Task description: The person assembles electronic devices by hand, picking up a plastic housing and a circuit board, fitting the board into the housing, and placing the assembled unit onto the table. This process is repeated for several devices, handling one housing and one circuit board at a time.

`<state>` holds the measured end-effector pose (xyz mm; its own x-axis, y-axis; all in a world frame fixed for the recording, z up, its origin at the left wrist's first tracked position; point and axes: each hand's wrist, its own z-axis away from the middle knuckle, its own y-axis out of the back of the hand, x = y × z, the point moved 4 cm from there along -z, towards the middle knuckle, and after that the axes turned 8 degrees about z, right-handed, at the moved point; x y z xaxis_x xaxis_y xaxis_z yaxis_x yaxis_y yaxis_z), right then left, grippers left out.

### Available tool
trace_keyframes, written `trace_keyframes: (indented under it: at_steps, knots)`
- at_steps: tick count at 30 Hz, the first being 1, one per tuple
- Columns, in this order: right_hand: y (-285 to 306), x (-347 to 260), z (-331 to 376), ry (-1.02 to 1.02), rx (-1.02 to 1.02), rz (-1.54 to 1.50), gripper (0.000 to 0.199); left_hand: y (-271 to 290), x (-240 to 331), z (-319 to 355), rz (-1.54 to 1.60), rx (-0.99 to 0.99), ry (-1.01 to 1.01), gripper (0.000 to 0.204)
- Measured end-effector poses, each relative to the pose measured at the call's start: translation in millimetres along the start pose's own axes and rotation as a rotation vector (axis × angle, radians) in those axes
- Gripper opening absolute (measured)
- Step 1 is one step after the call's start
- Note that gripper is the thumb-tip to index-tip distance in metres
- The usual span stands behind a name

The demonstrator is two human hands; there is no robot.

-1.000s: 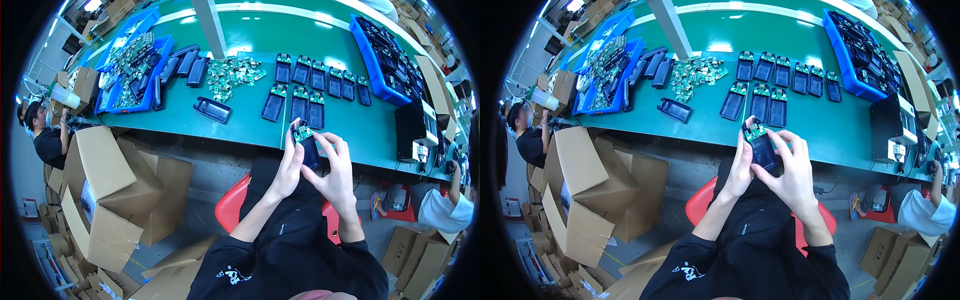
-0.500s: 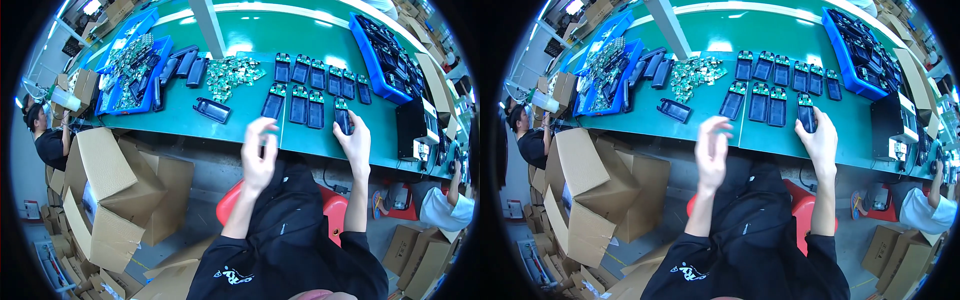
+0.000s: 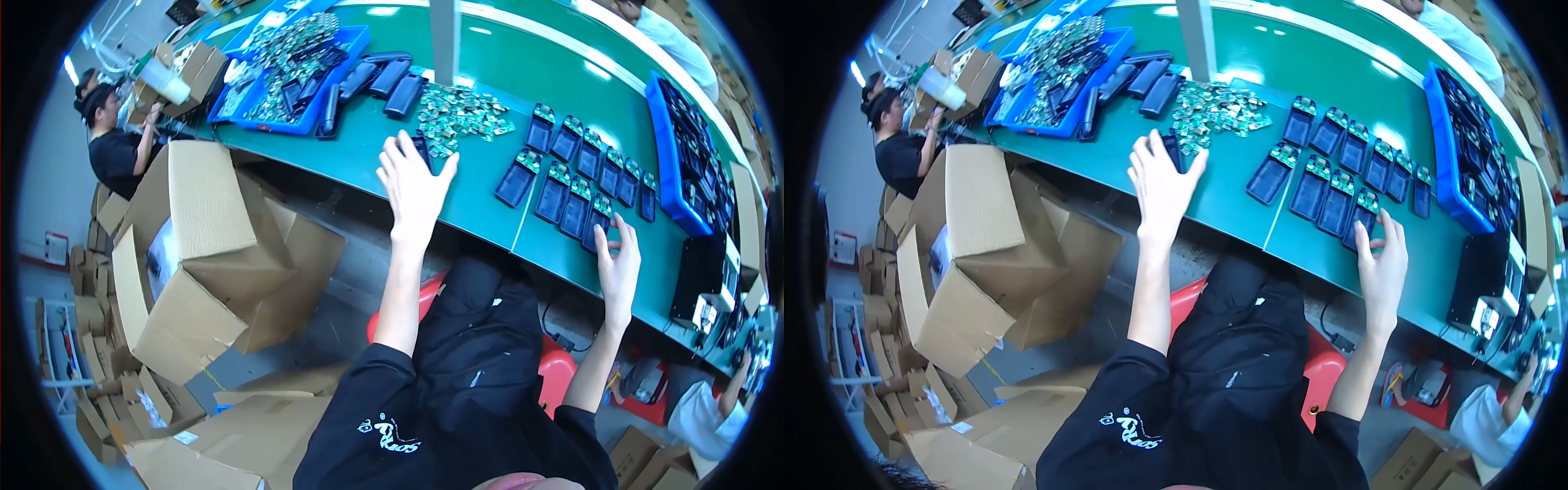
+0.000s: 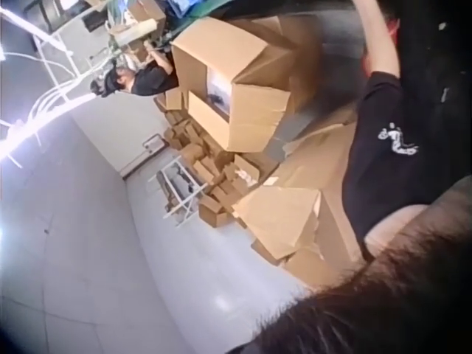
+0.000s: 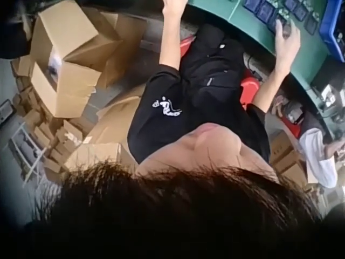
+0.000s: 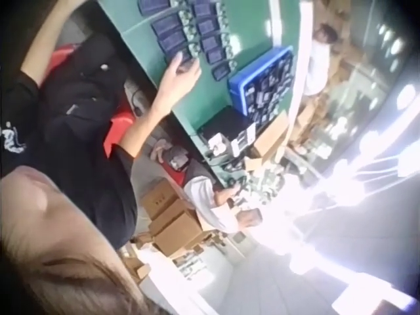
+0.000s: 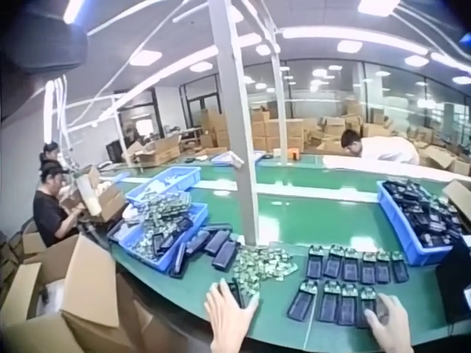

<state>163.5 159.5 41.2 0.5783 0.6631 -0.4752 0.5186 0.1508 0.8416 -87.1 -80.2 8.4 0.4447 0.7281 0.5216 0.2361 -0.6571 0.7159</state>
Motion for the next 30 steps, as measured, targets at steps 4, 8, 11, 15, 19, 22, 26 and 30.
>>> trace_keyframes:
  at_steps: [4,8,11,15,19,22,26,30]
  knots:
    - [3,-10,-2,0.041,0.044,-0.058,0.043,-2,-10,0,0.073,-0.052,-0.052,0.070]
    - [5,-51,4,0.189,-0.008,-0.163,0.038,5,-14,9,0.211,-0.117,-0.127,0.070]
    - [-23,-112,14,0.490,-0.152,-0.299,0.035,8,-13,10,0.318,-0.162,-0.129,0.068]
    - [-66,-162,-6,0.567,-0.207,-0.332,0.037,13,-14,12,0.415,-0.051,-0.142,0.065]
    - [-119,-184,-43,0.691,-0.152,-0.186,0.034,14,-27,10,0.576,-0.118,-0.080,0.061]
    - [-140,-193,-45,0.703,-0.193,-0.101,0.031,17,-31,13,0.713,-0.136,-0.004,0.051]
    - [-150,-195,-47,0.684,-0.207,-0.104,0.026,29,-40,2,0.774,-0.099,0.024,0.042]
    - [-155,-191,-45,0.650,-0.152,-0.183,0.025,56,-72,-43,0.584,0.056,-0.019,0.037]
